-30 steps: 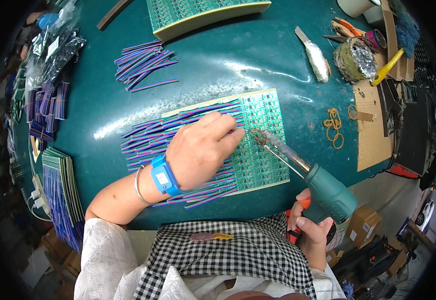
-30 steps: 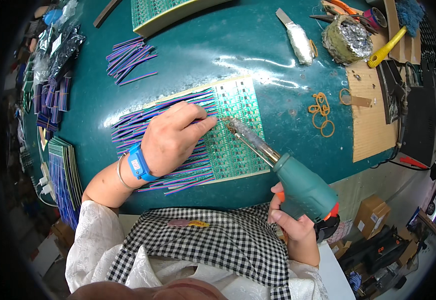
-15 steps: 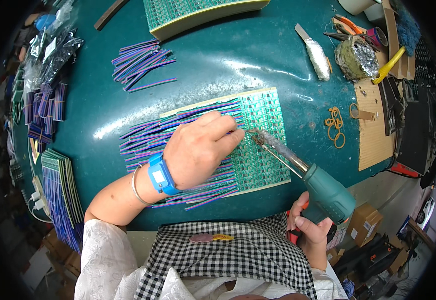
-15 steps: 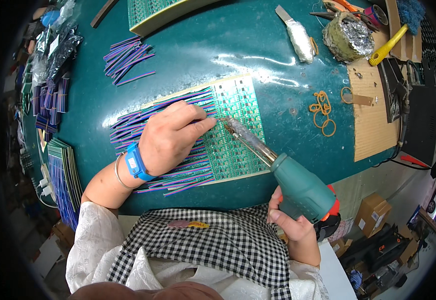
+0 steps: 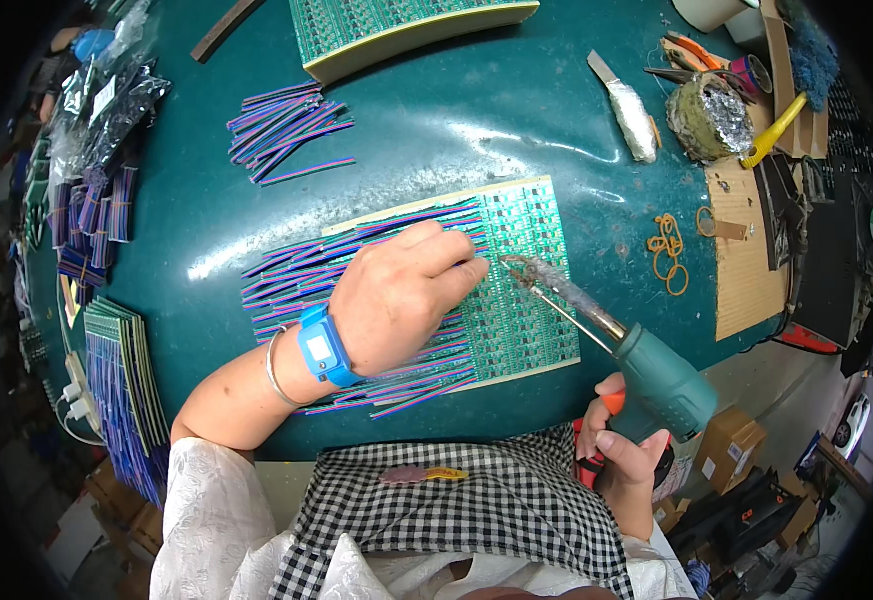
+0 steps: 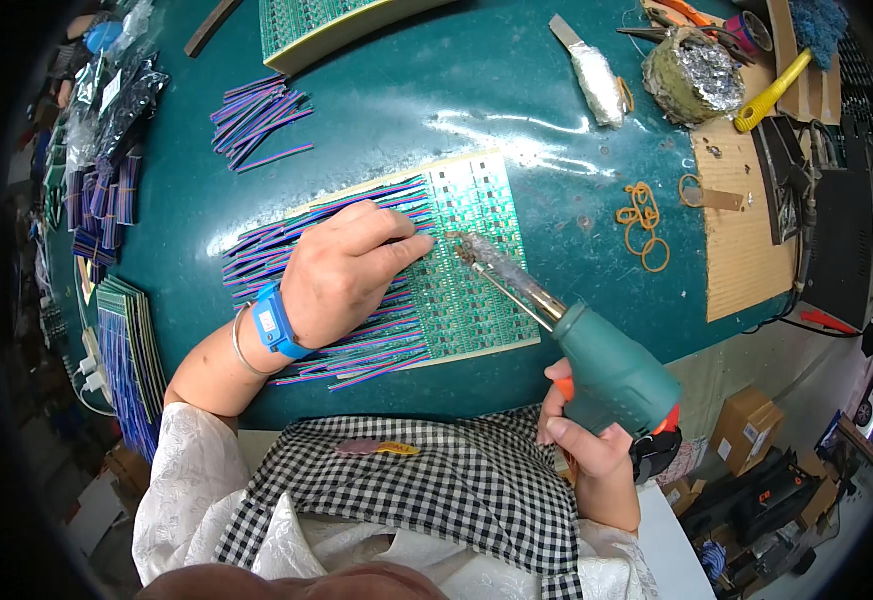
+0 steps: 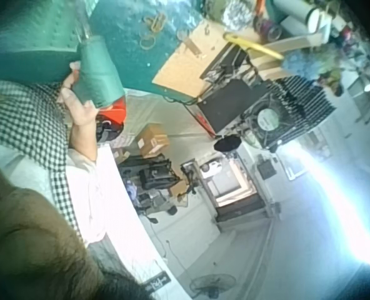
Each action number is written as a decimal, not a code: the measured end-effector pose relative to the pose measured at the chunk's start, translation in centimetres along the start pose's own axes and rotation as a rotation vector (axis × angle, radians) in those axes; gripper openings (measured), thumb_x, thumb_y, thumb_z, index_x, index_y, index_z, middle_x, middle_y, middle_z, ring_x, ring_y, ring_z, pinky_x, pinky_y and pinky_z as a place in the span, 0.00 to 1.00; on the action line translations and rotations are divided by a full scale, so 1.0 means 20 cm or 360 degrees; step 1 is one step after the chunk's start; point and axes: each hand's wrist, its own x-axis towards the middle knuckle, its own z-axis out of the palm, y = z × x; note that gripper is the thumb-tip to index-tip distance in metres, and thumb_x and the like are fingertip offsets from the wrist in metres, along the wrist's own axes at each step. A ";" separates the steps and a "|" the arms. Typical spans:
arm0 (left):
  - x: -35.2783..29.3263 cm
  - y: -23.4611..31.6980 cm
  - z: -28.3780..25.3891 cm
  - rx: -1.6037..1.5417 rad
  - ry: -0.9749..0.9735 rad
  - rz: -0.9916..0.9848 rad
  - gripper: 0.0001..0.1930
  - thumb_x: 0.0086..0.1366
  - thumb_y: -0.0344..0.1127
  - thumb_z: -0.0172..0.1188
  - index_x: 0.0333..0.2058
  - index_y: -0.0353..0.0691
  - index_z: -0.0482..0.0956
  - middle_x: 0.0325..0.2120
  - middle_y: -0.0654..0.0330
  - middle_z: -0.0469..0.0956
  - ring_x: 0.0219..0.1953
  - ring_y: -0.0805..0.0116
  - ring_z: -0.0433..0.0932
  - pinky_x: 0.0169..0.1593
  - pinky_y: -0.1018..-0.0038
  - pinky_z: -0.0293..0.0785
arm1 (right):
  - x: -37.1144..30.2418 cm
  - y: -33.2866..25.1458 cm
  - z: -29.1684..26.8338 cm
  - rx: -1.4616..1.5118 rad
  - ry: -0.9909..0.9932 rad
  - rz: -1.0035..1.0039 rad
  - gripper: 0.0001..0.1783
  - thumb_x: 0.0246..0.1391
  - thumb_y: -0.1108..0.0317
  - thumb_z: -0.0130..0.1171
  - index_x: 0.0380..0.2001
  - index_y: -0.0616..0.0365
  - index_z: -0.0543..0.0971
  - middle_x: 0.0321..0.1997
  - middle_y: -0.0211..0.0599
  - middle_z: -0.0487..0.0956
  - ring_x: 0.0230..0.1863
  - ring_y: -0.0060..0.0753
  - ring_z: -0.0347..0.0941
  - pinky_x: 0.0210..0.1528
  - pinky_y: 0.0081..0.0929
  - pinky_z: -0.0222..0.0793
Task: The person places ribbon wires onto a circuit board panel by hand and solders them into place using a soldering tool.
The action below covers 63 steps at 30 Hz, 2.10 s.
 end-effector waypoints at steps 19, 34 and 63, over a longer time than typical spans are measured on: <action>-0.01 0.02 -0.01 0.0069 -0.0054 0.0000 0.16 0.47 0.25 0.61 0.38 0.32 0.81 0.32 0.56 0.76 0.31 0.59 0.76 0.33 0.67 0.76 | -0.03 0.03 -0.05 0.0094 -0.0108 -0.0009 0.29 0.41 0.83 0.61 0.51 0.74 0.68 0.42 0.48 0.73 0.23 0.31 0.73 0.23 0.26 0.74; -0.01 0.05 -0.01 0.0135 -0.0088 0.0002 0.16 0.50 0.26 0.60 0.40 0.31 0.80 0.33 0.56 0.75 0.32 0.60 0.76 0.32 0.68 0.75 | -0.05 0.10 -0.08 -0.0377 -0.0202 -0.0108 0.24 0.43 0.76 0.62 0.44 0.71 0.66 0.22 0.40 0.70 0.18 0.31 0.70 0.21 0.27 0.72; 0.01 0.14 -0.20 0.0308 -0.0150 -0.0164 0.09 0.51 0.24 0.65 0.34 0.35 0.82 0.30 0.55 0.79 0.32 0.54 0.79 0.36 0.64 0.77 | 0.46 -0.36 -0.25 0.0166 0.0515 -0.0925 0.29 0.50 0.73 0.54 0.58 0.68 0.66 0.22 0.33 0.68 0.16 0.26 0.66 0.16 0.26 0.68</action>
